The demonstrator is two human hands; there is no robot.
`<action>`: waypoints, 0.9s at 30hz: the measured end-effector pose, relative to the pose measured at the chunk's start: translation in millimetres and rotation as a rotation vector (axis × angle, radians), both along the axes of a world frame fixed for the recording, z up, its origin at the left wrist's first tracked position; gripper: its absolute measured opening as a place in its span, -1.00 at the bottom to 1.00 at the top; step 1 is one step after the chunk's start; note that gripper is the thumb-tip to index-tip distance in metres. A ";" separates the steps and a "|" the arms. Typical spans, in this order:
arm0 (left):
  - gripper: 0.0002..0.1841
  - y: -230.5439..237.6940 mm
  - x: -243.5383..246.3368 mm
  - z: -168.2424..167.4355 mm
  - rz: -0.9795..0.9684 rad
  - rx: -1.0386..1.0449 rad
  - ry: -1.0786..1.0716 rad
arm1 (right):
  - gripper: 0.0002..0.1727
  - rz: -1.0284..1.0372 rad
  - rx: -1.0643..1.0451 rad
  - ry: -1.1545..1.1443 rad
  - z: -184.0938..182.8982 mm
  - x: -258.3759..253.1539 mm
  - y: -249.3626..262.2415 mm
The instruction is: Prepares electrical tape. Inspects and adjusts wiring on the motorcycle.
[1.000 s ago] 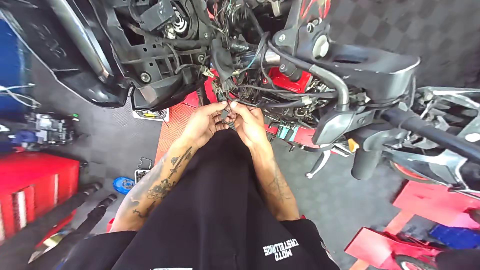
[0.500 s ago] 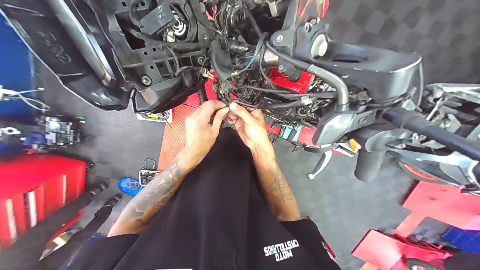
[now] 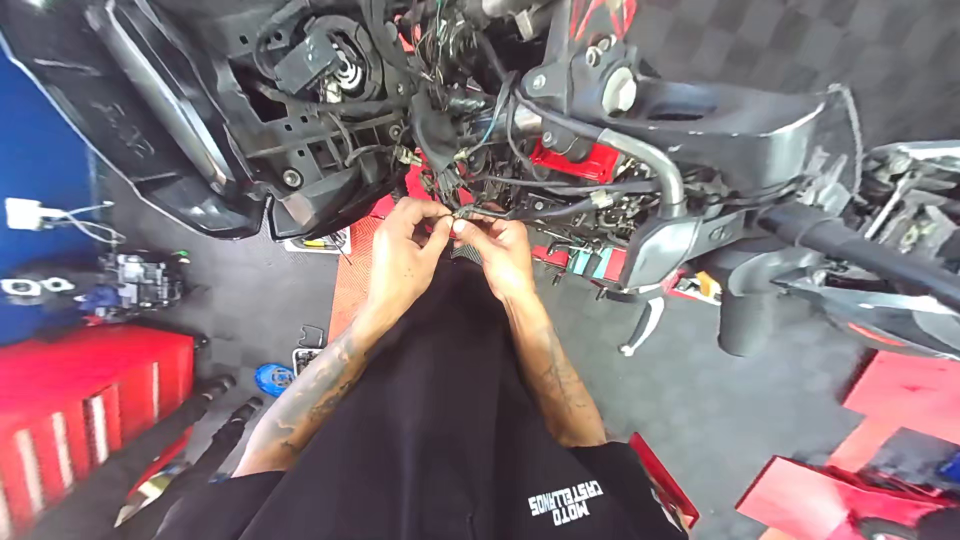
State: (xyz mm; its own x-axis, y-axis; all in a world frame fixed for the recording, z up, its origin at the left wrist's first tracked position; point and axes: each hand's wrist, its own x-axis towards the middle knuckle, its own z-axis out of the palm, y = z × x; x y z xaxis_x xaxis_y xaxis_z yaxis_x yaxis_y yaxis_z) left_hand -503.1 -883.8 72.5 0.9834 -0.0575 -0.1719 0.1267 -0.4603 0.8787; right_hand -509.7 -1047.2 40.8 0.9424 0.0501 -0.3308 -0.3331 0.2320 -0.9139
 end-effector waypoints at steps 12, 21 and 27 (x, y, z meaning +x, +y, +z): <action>-0.71 -3.7 8.9 -11.5 0.106 -0.795 0.446 | -0.85 -0.078 0.028 0.034 5.3 2.7 8.1; -0.79 5.8 7.8 -16.4 -0.054 -0.509 0.274 | -0.76 -0.229 -0.274 -0.189 6.5 -25.3 20.8; -0.79 14.1 12.1 -17.4 -0.142 -0.434 0.185 | -0.80 -0.198 -0.464 -0.244 8.0 -21.7 21.0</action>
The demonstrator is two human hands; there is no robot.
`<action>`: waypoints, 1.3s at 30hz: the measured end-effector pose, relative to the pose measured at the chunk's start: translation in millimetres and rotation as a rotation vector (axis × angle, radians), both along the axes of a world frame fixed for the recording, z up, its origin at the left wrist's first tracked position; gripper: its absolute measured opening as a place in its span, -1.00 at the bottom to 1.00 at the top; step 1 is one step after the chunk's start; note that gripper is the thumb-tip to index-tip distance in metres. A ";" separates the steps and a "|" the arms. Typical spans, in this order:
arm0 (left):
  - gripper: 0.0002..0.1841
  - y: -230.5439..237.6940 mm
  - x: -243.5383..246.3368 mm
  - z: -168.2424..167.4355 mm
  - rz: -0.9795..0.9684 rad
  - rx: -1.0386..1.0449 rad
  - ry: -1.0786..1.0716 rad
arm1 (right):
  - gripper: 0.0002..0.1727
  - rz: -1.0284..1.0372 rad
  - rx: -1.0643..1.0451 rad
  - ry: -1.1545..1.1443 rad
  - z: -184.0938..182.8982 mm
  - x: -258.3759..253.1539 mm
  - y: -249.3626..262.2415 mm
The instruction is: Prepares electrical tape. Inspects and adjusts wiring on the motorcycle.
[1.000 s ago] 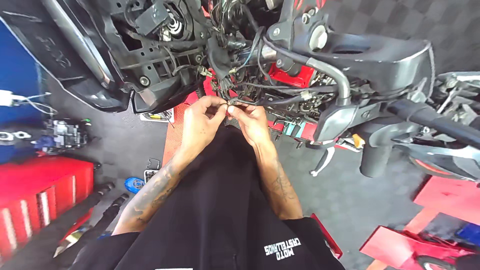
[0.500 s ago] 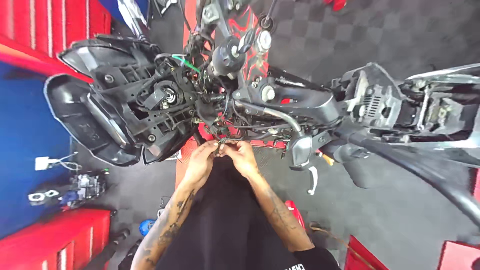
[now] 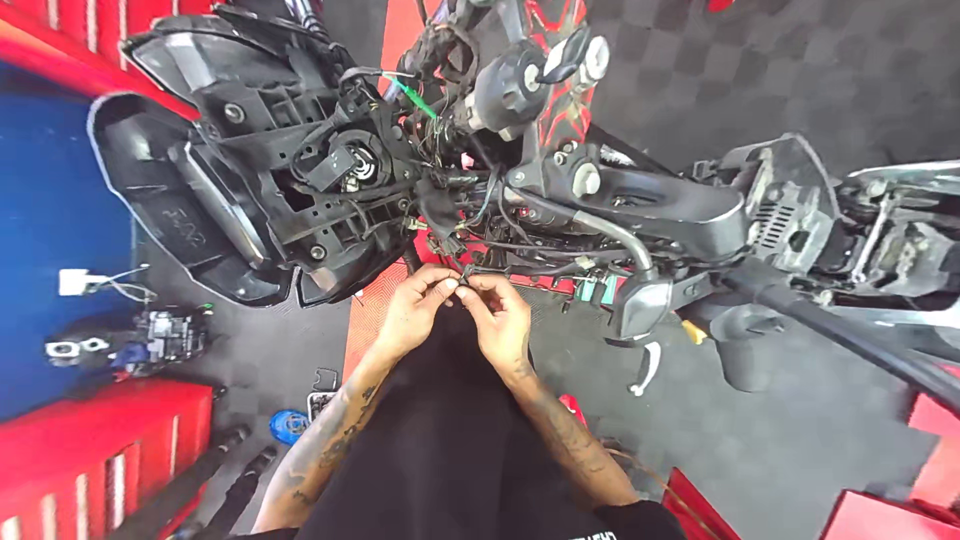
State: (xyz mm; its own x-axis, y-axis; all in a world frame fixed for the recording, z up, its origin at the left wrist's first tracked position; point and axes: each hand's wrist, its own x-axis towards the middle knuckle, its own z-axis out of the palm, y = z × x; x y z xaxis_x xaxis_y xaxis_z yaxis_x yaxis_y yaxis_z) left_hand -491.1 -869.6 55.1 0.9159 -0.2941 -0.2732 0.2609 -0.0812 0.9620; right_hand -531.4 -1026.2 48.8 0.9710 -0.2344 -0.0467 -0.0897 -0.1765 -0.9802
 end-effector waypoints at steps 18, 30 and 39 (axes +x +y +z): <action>-0.76 -12.0 -21.9 -1.2 0.141 0.037 -0.241 | -0.70 -0.049 0.310 0.072 19.4 -0.7 -5.8; -0.82 -18.0 -20.9 -6.1 0.110 0.475 -0.764 | -0.74 -0.036 0.247 0.010 29.0 7.2 -5.2; -0.93 -27.0 -16.4 -23.3 0.233 0.379 -0.833 | -0.79 -0.124 0.278 0.015 34.9 11.8 3.1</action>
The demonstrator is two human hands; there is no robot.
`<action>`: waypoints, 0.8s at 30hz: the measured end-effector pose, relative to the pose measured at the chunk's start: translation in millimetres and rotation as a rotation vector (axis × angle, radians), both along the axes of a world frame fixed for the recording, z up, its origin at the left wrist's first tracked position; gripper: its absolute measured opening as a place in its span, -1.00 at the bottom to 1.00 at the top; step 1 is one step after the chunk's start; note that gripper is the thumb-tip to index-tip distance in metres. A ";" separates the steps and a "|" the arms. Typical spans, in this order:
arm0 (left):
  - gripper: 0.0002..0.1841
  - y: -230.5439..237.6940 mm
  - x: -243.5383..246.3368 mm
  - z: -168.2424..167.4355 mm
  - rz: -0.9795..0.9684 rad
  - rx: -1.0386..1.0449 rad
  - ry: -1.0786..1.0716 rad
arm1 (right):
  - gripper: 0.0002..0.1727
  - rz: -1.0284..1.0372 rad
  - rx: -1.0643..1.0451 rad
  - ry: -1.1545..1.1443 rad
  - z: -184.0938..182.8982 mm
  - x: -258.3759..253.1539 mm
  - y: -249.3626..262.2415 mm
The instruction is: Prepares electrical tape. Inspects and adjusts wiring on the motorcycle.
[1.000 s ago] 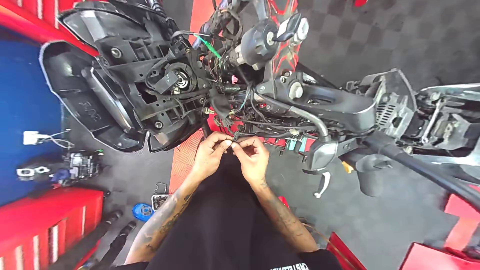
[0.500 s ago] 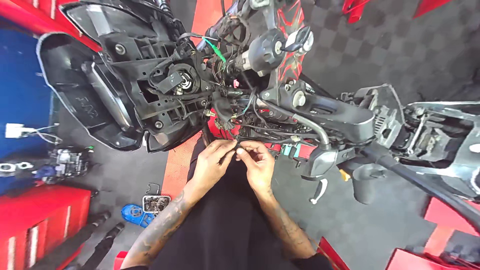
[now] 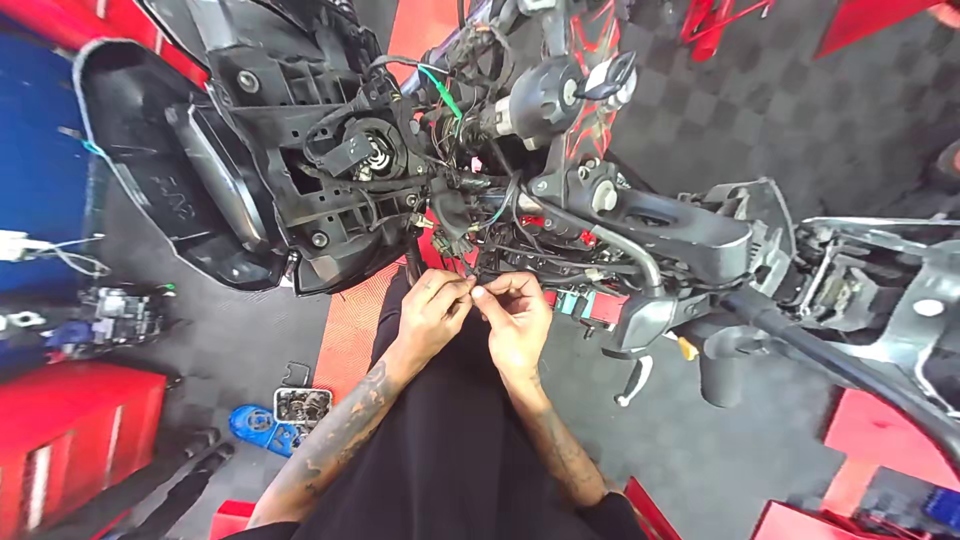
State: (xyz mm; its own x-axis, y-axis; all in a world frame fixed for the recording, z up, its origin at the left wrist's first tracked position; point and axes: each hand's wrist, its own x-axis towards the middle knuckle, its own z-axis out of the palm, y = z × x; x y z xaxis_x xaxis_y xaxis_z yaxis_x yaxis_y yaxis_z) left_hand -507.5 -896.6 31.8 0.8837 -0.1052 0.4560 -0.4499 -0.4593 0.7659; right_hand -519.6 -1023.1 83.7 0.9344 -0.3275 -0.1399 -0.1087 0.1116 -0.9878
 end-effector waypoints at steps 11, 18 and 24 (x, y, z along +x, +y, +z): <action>-0.87 9.9 -4.9 8.6 0.041 -0.133 0.214 | -0.82 0.130 -0.047 -0.137 -1.1 -3.0 -6.0; -0.84 6.1 -5.9 16.7 0.060 -0.500 0.504 | -0.78 0.206 0.174 0.173 -25.9 -9.5 -14.9; -0.86 8.4 -2.0 22.8 0.085 -0.512 0.616 | -0.87 0.075 0.586 0.335 -27.8 9.8 -0.6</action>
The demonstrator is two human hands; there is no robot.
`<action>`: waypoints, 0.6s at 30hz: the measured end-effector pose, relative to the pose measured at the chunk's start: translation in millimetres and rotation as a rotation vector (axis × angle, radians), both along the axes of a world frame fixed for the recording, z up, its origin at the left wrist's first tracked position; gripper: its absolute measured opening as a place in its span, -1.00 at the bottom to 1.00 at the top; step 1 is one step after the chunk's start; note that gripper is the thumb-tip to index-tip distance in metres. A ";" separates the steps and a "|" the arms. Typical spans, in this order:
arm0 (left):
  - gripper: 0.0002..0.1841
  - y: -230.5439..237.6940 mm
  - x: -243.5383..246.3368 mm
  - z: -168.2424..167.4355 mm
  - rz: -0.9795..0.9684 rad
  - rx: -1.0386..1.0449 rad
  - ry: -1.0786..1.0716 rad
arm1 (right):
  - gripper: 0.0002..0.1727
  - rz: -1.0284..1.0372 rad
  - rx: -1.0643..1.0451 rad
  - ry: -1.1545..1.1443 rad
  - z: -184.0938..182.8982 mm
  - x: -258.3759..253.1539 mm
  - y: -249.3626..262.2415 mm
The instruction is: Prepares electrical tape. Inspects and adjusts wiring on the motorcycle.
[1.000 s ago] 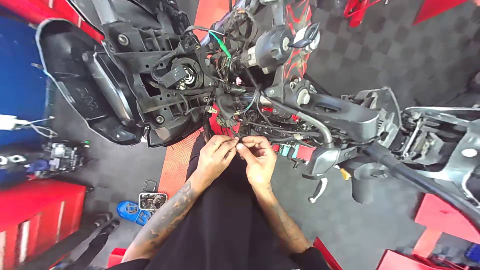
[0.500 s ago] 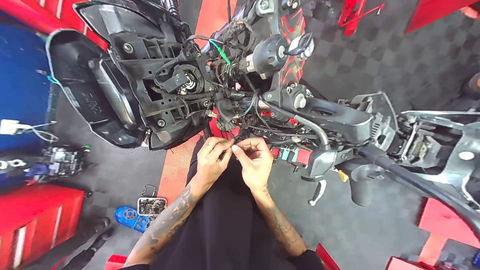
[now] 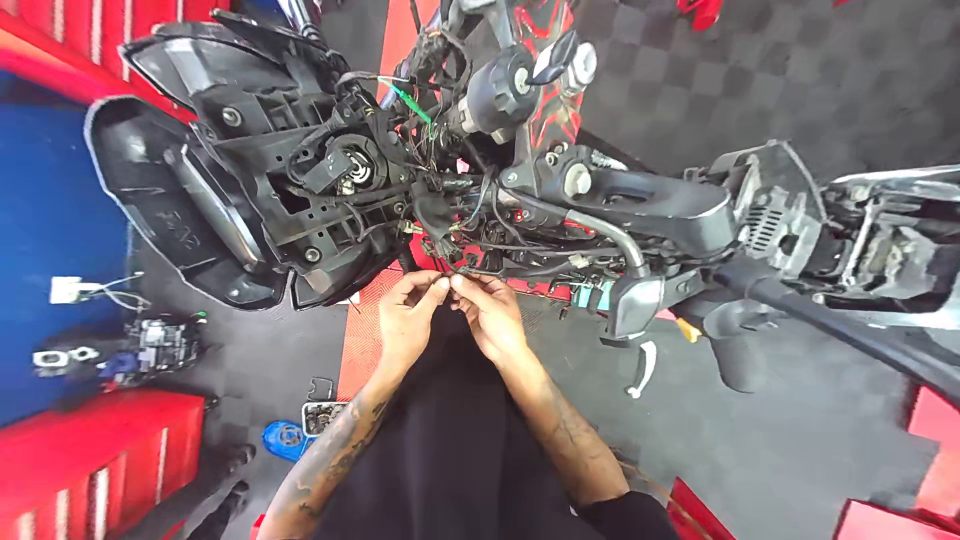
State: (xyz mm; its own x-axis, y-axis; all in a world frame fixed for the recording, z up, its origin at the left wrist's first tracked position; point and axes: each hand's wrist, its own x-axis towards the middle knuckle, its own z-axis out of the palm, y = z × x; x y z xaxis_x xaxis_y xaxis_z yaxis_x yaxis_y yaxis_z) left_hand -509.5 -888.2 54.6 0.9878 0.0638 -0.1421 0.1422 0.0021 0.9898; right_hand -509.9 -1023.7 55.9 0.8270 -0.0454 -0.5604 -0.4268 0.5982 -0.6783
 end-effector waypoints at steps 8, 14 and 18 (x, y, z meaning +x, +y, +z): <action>-0.79 7.0 16.0 14.0 -0.050 -0.396 0.482 | -0.91 0.031 -0.001 -0.107 -9.9 1.5 -1.2; -0.76 4.3 23.9 13.5 0.025 -0.547 0.636 | -0.90 0.108 0.023 -0.177 -21.2 3.4 -8.0; -0.83 -2.3 14.5 10.7 0.077 -0.442 0.518 | -0.87 0.178 0.023 -0.223 -27.9 0.2 -17.1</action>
State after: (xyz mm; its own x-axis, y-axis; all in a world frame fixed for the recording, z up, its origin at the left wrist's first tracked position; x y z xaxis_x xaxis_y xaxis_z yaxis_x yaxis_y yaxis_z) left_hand -495.0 -890.5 65.3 0.7803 -0.0421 -0.6240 0.5806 0.4197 0.6977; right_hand -509.6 -1040.9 28.0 0.9239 0.1220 -0.3628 -0.3680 0.5434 -0.7545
